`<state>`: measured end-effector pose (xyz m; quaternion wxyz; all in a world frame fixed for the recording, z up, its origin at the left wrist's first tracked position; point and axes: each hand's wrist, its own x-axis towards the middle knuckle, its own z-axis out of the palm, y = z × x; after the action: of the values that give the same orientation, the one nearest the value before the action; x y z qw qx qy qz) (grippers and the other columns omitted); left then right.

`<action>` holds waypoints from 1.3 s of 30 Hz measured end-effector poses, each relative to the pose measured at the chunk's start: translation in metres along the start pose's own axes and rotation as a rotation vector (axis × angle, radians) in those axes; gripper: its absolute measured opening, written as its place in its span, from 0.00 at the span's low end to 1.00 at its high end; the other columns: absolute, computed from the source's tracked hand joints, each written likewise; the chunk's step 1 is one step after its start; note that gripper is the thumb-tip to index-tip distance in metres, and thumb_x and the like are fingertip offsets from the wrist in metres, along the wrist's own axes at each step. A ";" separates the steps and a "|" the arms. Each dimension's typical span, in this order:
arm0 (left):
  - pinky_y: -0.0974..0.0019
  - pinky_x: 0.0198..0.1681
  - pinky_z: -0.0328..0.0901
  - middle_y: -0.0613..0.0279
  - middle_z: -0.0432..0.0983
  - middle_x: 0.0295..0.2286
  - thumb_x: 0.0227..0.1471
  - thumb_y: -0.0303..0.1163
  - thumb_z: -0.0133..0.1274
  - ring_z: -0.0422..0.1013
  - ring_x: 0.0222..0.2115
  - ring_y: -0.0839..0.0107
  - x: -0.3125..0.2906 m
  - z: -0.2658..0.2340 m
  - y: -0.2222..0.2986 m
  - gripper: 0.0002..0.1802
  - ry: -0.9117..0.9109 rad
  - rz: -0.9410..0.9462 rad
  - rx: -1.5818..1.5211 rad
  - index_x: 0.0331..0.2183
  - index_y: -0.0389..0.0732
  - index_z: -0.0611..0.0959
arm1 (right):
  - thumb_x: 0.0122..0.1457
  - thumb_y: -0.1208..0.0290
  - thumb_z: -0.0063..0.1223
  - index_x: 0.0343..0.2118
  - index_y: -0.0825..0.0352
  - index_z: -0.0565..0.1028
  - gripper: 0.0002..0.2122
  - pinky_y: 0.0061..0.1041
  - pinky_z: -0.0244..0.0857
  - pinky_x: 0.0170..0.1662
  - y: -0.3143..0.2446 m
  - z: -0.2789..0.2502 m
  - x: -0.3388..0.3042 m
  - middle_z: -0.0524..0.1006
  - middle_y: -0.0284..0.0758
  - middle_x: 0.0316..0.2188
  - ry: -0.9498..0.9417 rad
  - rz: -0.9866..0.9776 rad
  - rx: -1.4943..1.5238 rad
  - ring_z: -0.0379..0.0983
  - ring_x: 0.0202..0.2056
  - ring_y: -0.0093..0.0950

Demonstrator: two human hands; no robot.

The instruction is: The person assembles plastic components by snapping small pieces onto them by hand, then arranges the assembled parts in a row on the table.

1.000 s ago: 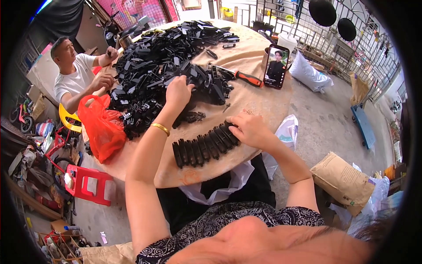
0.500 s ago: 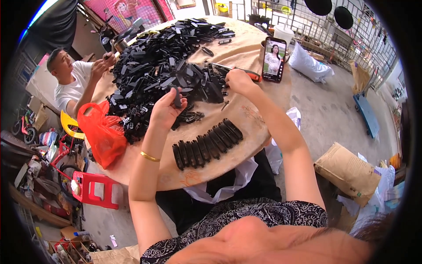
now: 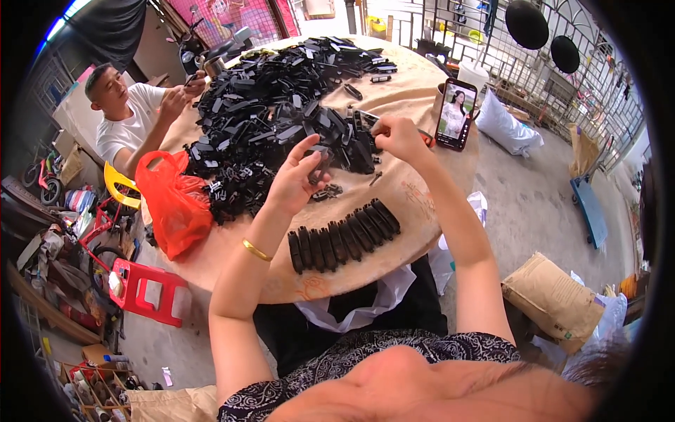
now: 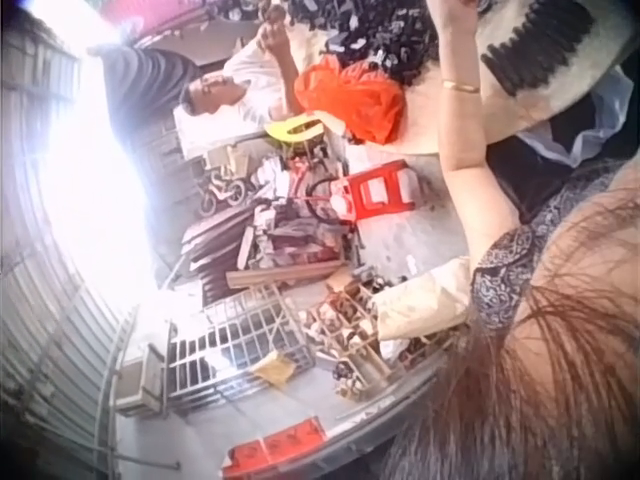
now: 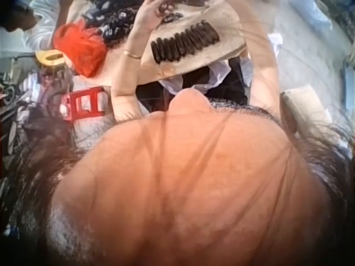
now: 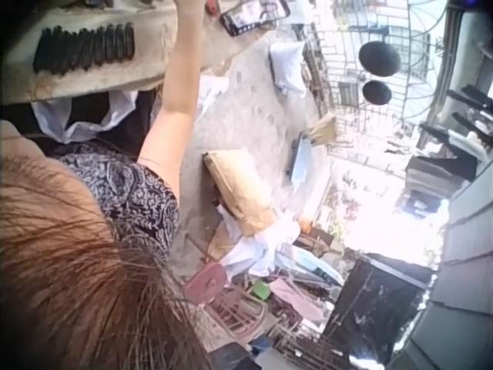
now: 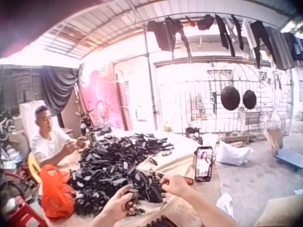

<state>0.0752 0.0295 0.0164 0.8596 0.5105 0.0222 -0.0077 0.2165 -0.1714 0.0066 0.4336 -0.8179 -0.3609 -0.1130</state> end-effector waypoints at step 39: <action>0.82 0.14 0.50 0.73 0.67 0.20 0.52 0.34 0.46 0.57 0.14 0.87 0.000 0.000 -0.015 0.13 -0.051 -0.021 0.191 0.40 0.39 0.73 | 0.45 0.74 0.53 0.36 0.70 0.73 0.13 0.29 0.63 0.40 -0.082 0.025 -0.039 0.68 0.44 0.40 0.088 -0.599 -0.060 0.67 0.39 0.35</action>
<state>0.0747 0.0224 0.0029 0.8070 0.5897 0.0046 -0.0317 0.1293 -0.1409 0.0238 0.3719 -0.6818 -0.5635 -0.2816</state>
